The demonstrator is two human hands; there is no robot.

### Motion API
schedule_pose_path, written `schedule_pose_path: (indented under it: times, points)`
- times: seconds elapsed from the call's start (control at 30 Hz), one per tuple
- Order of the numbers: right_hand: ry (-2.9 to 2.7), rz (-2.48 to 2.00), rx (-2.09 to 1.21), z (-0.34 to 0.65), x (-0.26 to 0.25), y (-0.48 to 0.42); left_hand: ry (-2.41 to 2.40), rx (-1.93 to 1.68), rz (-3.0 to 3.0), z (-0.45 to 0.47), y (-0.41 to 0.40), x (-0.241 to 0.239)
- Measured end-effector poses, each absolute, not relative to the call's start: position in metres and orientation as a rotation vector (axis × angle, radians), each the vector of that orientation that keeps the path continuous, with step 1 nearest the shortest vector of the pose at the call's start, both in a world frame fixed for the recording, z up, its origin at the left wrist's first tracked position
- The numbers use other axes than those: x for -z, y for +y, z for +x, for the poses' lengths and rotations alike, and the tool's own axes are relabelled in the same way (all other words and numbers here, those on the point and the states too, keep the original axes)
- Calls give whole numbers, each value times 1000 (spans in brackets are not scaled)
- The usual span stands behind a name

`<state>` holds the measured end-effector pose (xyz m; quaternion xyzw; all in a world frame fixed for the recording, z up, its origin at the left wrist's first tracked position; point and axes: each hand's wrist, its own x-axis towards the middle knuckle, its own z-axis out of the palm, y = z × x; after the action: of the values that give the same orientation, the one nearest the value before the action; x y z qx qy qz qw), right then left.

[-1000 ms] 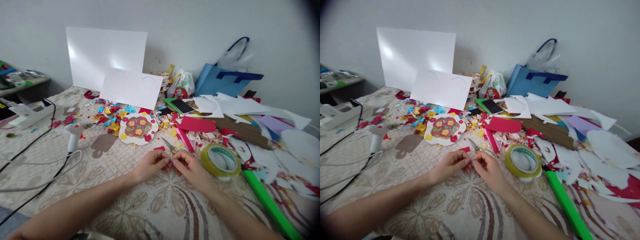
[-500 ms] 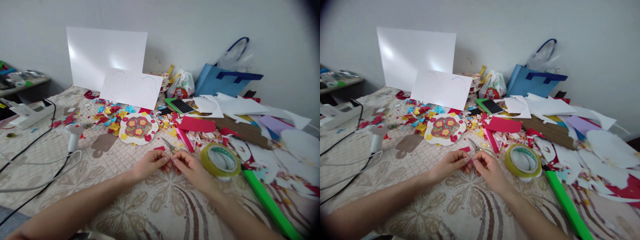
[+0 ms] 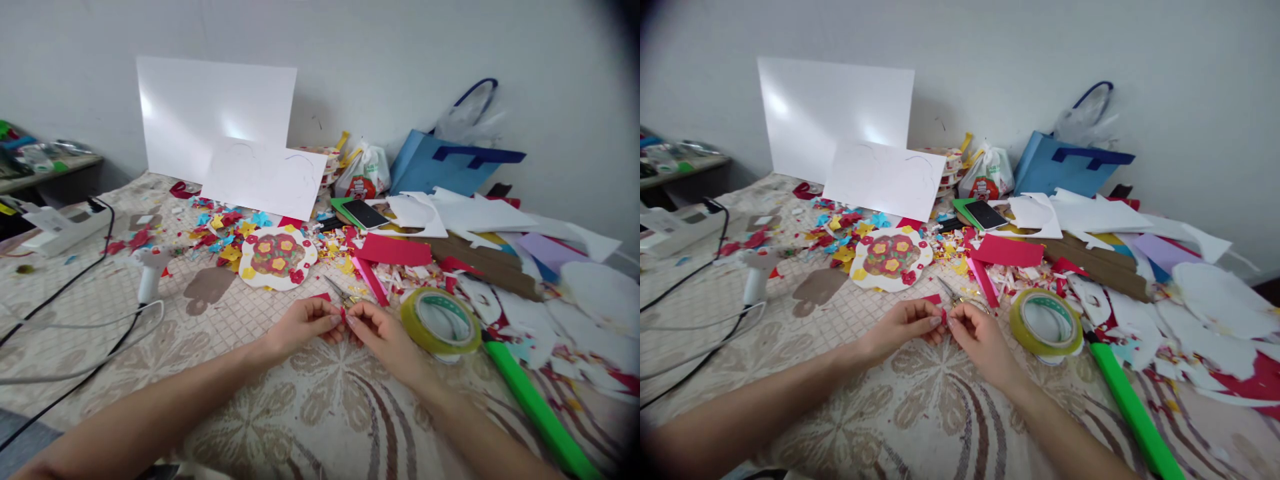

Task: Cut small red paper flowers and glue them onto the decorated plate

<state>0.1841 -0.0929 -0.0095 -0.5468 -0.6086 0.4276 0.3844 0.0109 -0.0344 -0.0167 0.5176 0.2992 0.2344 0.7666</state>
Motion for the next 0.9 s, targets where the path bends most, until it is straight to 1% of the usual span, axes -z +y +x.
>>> schedule_pose_path:
  times: [0.3, 0.73, 0.9]
  points:
    - [-1674, -1435, -925, 181, 8, -96, 669, -500, 1162, 11, -34, 19]
    - [-1755, -1452, -863, 182, 4, -96, 668, -524, 1199, 11, -35, 19]
    - [-1766, -1428, -827, 183, 4, -96, 679, -508, 1109, 11, -35, 18]
